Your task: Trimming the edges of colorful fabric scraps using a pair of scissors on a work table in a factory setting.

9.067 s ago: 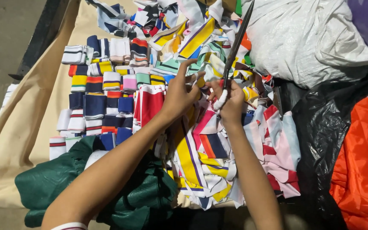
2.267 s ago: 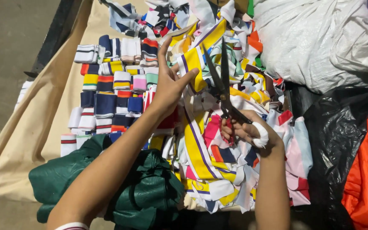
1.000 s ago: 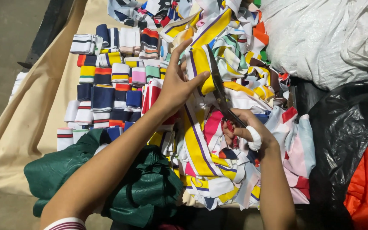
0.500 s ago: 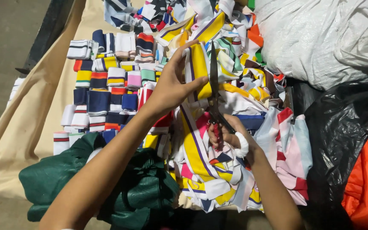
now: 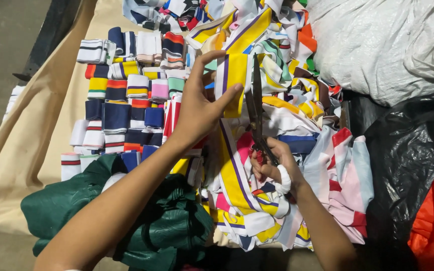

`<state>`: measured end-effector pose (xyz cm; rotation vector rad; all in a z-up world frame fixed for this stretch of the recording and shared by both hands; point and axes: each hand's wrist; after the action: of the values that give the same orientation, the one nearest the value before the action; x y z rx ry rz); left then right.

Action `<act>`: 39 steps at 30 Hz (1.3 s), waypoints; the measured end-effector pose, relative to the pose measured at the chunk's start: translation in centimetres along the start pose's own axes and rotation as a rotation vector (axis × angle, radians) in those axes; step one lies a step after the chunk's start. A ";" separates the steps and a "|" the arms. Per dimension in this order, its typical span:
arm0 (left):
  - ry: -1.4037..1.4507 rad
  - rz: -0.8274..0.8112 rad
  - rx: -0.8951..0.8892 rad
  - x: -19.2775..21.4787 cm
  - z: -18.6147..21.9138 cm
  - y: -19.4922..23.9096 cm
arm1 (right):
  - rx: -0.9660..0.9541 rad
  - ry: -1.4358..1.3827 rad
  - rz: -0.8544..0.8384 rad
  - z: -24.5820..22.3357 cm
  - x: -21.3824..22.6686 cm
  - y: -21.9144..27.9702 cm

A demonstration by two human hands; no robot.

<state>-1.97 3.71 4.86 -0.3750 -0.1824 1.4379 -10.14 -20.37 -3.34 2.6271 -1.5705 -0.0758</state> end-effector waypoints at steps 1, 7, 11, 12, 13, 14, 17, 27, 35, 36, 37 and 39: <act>0.002 -0.004 0.001 -0.1 -0.6 0.0 | -0.001 0.000 0.004 0.9 0.3 -0.2; 0.148 0.054 0.009 -0.6 -1.4 0.0 | 0.116 -0.182 -0.026 1.7 0.3 -0.3; 0.233 0.165 0.066 0.6 -1.8 -0.7 | 0.006 -0.224 -0.095 0.2 0.1 0.4; 0.320 0.203 0.058 1.0 -2.2 -1.0 | -0.024 -0.276 -0.120 0.0 0.2 0.5; 0.317 0.197 0.053 1.2 -2.5 -1.3 | -0.016 -0.276 -0.118 -0.1 0.3 0.4; 0.327 0.233 0.086 1.4 -2.8 -1.5 | 0.014 -0.274 -0.159 -0.1 0.5 0.3; 0.359 0.253 0.108 1.5 -3.1 -1.4 | 0.002 -0.271 -0.191 -0.5 0.4 0.5; 0.165 0.100 0.028 -1.3 -1.1 0.6 | -0.028 -0.225 -0.126 -0.8 -0.3 0.6; 0.157 0.042 -0.035 -2.0 -1.2 1.0 | 0.002 -0.205 -0.078 -0.5 -0.7 0.6; 0.155 0.037 -0.037 -2.0 -1.2 1.1 | -0.004 -0.177 -0.075 -0.3 -0.7 0.6; 0.156 0.043 -0.033 -2.0 -1.3 1.2 | -0.011 -0.176 -0.078 -0.5 -0.8 0.8; 0.157 0.006 -0.066 -1.8 -1.4 0.9 | 0.019 -0.228 -0.070 -0.8 -1.0 0.6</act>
<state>-2.62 1.79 3.45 -0.5411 -0.1020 1.4042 -11.03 -19.72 -2.45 2.7717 -1.5475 -0.3790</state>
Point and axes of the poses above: each hand's wrist, its own y-axis away from the middle knuckle, its own x-axis out of the back of the hand, z = x × y, and after that the axes turned 5 degrees about y, right-handed
